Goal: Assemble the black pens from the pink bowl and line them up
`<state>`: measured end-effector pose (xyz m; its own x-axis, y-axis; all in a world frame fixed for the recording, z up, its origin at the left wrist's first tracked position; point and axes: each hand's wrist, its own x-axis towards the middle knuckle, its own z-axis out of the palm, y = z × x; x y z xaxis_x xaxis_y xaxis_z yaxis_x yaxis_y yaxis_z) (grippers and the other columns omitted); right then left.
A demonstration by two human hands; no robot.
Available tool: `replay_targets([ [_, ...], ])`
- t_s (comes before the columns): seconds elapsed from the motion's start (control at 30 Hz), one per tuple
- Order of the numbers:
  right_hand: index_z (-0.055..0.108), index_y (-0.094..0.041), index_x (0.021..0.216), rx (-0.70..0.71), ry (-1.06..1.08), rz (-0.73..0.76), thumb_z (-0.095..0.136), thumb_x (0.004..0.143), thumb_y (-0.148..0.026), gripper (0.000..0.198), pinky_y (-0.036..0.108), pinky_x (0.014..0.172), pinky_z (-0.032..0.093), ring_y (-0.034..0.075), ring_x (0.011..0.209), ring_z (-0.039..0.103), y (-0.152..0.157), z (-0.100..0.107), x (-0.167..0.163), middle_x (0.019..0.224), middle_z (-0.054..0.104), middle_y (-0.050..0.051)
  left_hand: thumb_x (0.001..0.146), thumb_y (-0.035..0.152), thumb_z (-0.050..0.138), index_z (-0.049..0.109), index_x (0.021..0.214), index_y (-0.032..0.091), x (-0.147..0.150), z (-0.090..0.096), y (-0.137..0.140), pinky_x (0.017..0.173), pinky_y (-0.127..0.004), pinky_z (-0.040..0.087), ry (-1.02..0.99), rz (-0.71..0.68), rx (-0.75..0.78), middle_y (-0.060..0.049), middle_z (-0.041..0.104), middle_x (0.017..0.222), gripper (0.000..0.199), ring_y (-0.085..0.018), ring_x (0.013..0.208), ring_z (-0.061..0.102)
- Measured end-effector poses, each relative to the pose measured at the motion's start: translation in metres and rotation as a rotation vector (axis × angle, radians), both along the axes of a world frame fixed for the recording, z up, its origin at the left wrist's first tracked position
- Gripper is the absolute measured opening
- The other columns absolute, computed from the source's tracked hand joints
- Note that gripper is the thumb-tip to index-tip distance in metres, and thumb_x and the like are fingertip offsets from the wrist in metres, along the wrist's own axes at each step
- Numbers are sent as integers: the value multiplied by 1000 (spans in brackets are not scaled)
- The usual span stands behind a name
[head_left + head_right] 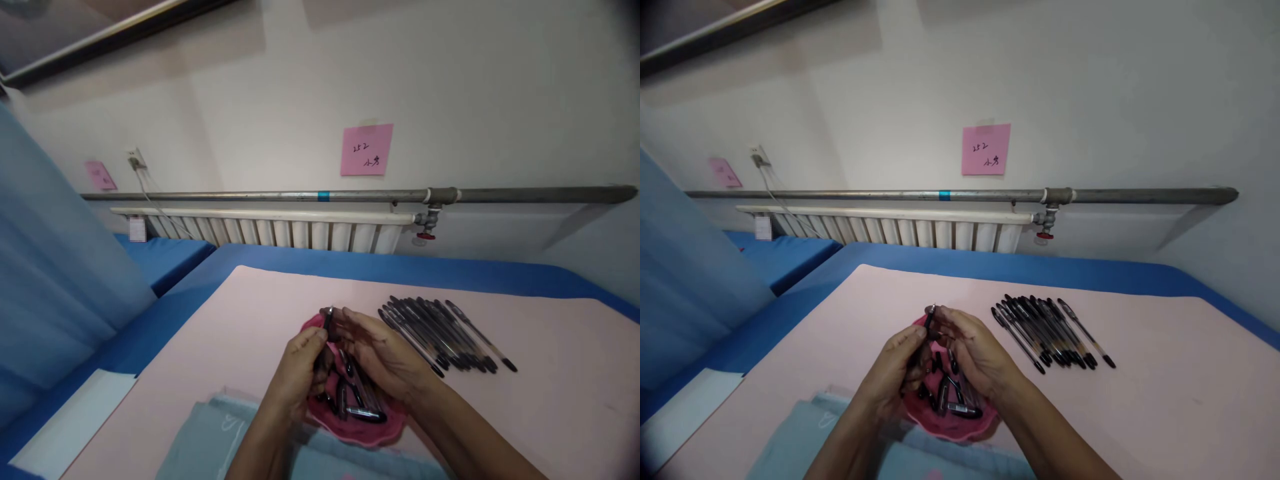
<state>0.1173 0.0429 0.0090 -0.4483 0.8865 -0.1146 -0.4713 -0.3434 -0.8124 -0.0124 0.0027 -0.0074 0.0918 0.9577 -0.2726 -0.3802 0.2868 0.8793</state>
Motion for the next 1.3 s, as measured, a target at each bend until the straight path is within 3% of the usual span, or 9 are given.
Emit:
replay_targets([
  [0.1,72,-19,83,-47,-26,-71,73,66,-30,20,29,75,42,20,94,59,0,2,1,92,70,5,67,52,65,42,67,19,-5,0,3,36,-15,8,12,84,-17,9,42,49,40,0,34,24],
  [0.17,72,-19,85,-38,-47,-103,72,67,-29,20,28,75,42,19,95,59,0,2,1,95,70,5,67,51,65,41,66,19,-7,1,2,36,-15,8,8,59,-15,9,40,49,40,0,34,24],
  [0.33,71,-19,81,22,-33,15,68,71,-34,17,31,80,43,20,91,60,-1,1,1,87,71,4,71,49,63,42,68,18,-3,2,-1,36,-16,8,8,-52,-11,8,43,50,37,0,35,24],
  [0.5,72,-20,85,2,-90,-43,69,70,-32,19,29,75,43,20,93,60,-3,2,1,92,70,5,69,49,64,40,67,19,-7,3,1,36,-15,7,10,53,-26,9,40,49,39,1,34,21],
  [0.7,70,-20,70,53,-41,-43,73,67,-28,10,31,80,42,17,82,58,-4,4,-2,79,68,2,72,46,64,41,70,19,-6,8,-5,36,-16,7,-46,-98,-49,8,45,52,35,0,35,22],
  [0.87,68,-18,71,52,-107,-100,77,62,-29,17,29,71,43,13,66,55,-1,-2,-2,68,63,-1,74,44,63,43,70,19,-5,10,-6,35,-16,7,-28,-135,-38,8,45,51,32,0,34,22],
  [1.03,66,-17,70,80,-213,-155,77,61,-33,21,25,59,40,11,59,52,1,-9,-1,65,62,-2,72,49,63,44,67,18,-2,8,-5,34,-17,10,121,-70,36,8,43,48,36,-1,33,24],
  [1.2,69,-19,79,99,-183,-133,74,65,-33,21,26,60,41,12,62,54,0,-9,-1,73,65,0,70,50,64,45,69,19,-2,10,-7,35,-17,8,82,-102,-11,9,43,48,36,-1,33,21],
  [1.3,68,-18,73,80,-176,-154,77,61,-32,21,26,60,41,11,60,53,2,-9,0,69,64,-1,70,50,64,46,67,19,-2,8,-6,36,-18,9,110,-88,9,9,42,48,36,-1,33,22],
])
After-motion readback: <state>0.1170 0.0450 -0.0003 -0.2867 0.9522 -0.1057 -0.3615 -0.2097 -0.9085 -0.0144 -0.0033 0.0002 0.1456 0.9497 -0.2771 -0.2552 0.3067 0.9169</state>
